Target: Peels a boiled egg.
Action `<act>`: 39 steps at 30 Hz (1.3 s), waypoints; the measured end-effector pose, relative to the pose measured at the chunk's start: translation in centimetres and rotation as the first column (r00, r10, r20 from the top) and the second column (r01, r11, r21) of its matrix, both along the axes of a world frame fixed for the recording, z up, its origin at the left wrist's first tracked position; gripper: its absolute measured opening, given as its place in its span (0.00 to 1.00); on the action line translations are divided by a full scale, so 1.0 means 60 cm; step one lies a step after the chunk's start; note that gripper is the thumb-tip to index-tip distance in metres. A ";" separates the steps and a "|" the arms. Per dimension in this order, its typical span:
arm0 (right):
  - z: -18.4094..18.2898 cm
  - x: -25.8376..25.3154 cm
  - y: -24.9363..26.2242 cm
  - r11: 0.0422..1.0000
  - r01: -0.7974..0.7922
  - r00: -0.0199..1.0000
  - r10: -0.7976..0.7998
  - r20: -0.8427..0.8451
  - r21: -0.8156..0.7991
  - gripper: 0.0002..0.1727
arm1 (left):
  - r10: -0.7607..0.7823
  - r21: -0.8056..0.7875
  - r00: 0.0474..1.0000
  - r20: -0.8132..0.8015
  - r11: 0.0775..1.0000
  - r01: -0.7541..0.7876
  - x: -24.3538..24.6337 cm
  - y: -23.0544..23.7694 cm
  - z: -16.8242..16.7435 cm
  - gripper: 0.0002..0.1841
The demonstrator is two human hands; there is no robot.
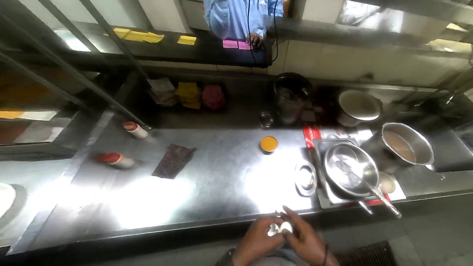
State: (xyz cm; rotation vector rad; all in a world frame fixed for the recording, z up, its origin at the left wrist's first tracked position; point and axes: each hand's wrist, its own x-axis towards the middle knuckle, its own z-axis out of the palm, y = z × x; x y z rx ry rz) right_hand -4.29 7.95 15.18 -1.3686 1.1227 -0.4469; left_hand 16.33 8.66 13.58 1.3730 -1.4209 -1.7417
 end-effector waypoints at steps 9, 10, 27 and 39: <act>-0.008 0.001 0.004 0.989 0.144 0.966 -0.149 0.209 0.041 0.38 | 0.135 0.202 0.980 -0.146 0.974 -0.104 0.011 -0.007 -0.010 0.13; -0.008 0.000 0.005 0.987 0.155 0.959 -0.160 0.234 0.042 0.37 | 0.158 0.230 0.972 -0.174 0.966 -0.116 0.010 -0.007 -0.009 0.13; -0.012 0.009 0.014 0.863 0.424 0.837 -0.490 0.245 0.276 0.23 | 0.193 0.279 0.959 -0.206 0.951 -0.131 0.005 -0.010 -0.014 0.21; -0.033 0.022 0.017 0.891 0.437 0.872 -0.454 0.184 0.124 0.20 | 0.145 0.234 0.983 -0.114 0.965 -0.115 0.009 -0.010 -0.013 0.18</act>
